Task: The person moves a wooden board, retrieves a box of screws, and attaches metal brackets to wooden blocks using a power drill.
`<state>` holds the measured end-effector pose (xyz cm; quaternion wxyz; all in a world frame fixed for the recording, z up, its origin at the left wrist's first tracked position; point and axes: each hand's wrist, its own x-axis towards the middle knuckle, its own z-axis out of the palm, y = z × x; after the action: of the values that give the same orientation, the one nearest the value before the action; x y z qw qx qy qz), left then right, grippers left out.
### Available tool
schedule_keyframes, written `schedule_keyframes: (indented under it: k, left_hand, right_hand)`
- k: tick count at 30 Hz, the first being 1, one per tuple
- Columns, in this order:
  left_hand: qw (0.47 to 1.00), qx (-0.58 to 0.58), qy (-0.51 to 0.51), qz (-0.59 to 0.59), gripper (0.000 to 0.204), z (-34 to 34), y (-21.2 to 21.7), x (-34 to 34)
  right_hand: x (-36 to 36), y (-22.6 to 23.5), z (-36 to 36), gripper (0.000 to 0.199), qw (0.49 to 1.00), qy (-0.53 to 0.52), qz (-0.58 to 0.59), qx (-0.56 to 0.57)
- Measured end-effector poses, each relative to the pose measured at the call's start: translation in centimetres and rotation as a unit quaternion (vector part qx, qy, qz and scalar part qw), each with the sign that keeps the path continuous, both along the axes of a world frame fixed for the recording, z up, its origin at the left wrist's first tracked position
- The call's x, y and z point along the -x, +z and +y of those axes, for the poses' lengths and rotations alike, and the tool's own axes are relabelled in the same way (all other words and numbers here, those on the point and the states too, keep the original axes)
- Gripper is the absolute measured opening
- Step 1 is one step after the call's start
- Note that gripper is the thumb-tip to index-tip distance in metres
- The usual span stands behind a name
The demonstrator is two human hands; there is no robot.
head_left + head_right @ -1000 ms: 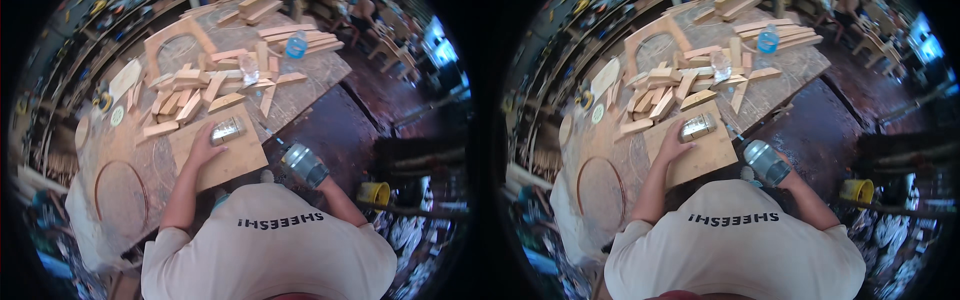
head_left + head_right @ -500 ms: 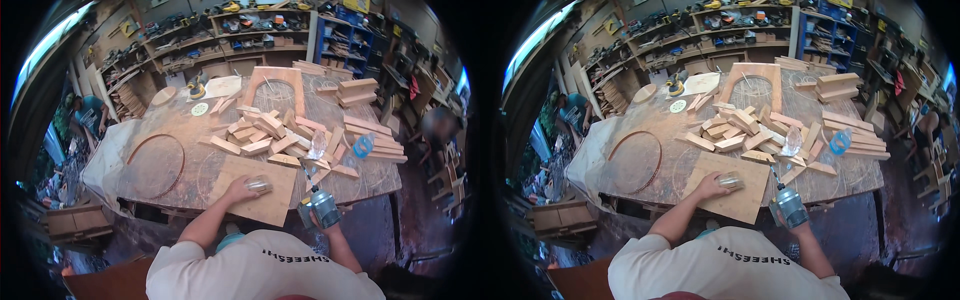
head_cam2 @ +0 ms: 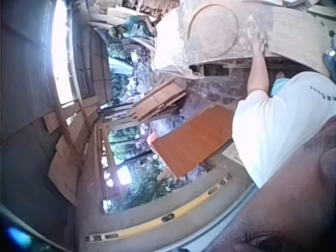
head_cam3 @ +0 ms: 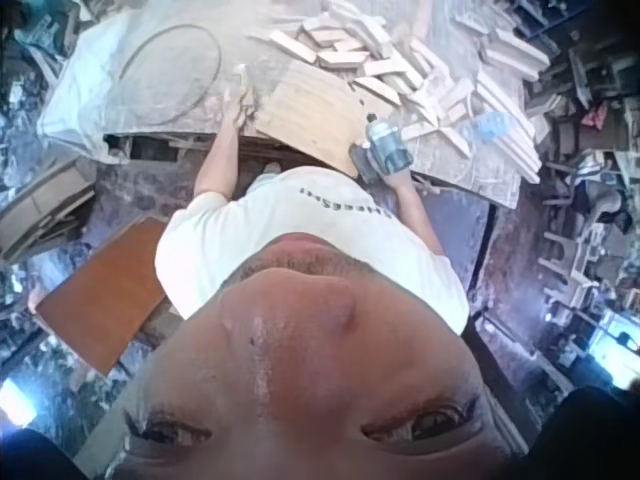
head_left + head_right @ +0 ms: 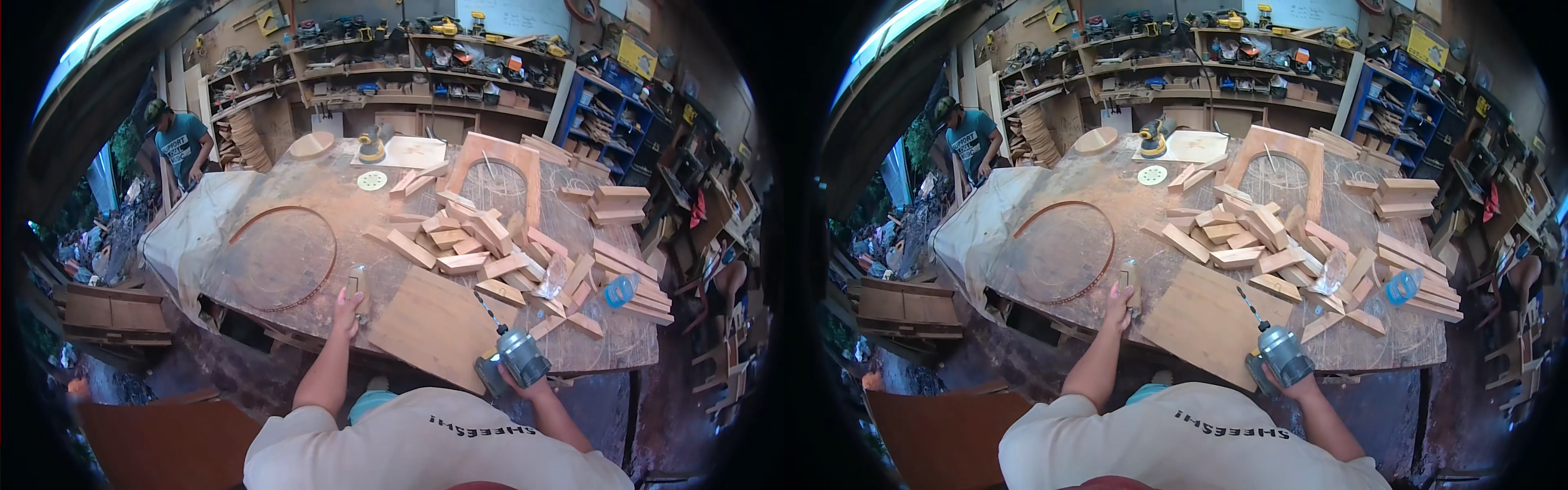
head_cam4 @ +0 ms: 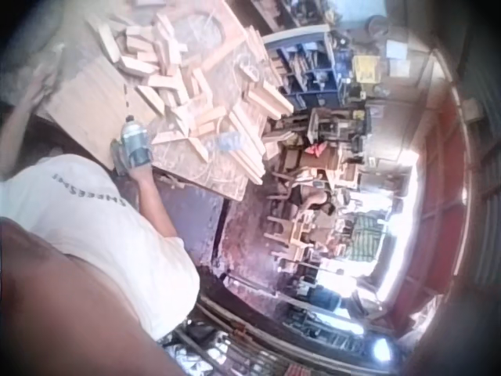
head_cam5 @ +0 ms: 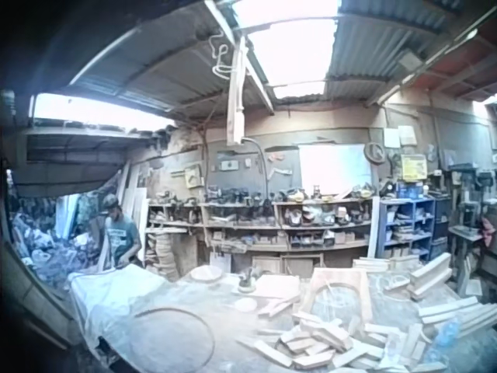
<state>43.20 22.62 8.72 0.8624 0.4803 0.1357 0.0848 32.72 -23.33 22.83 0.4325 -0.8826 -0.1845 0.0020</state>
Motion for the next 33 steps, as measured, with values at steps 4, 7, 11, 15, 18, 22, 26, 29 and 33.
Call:
schedule_keyframes:
  k: [4,7,11,15,18,22,26,29,33]
  left_hand:
    - [0.999,0.016,0.013,-0.049,0.056,0.8,-0.6,-4.4]
    - [0.989,0.12,-0.033,-0.08,0.058,0.4,0.1,-6.5]
    - [0.977,0.173,-0.114,-0.056,0.058,2.8,-3.8,-9.1]
    - [0.963,0.219,-0.156,-0.016,0.058,2.3,-4.7,-10.3]
    - [0.971,0.163,-0.169,-0.032,0.058,2.8,-4.6,-10.7]
    - [0.98,0.031,-0.192,-0.032,0.054,3.1,-3.6,-11.0]
    - [0.985,-0.066,-0.159,0.027,0.049,3.1,-2.4,-11.4]
    - [0.985,-0.046,-0.156,0.058,0.048,3.4,-1.5,-11.2]
    - [0.971,-0.064,-0.185,0.14,0.052,5.0,-1.7,-11.3]
  right_hand:
    - [0.2,1.5,3.4,0.047,0.997,0.01,0.009,0.076]
    - [0.5,1.2,6.0,0.052,0.996,-0.004,0.001,0.085]
    - [1.1,1.2,10.0,0.052,0.997,-0.038,0.066,0.007]
    - [1.6,2.0,15.1,0.048,0.996,-0.068,0.052,0.012]
    - [2.1,2.1,18.1,0.044,0.969,-0.128,0.148,-0.15]
    - [2.1,0.6,19.3,0.045,0.994,-0.102,0.033,-0.008]
    - [2.3,0.5,20.0,0.047,0.992,-0.11,0.053,-0.017]
    - [2.2,1.0,20.5,0.046,0.993,-0.098,0.049,-0.041]
    - [1.5,2.3,20.7,0.045,0.991,-0.062,-0.01,0.117]
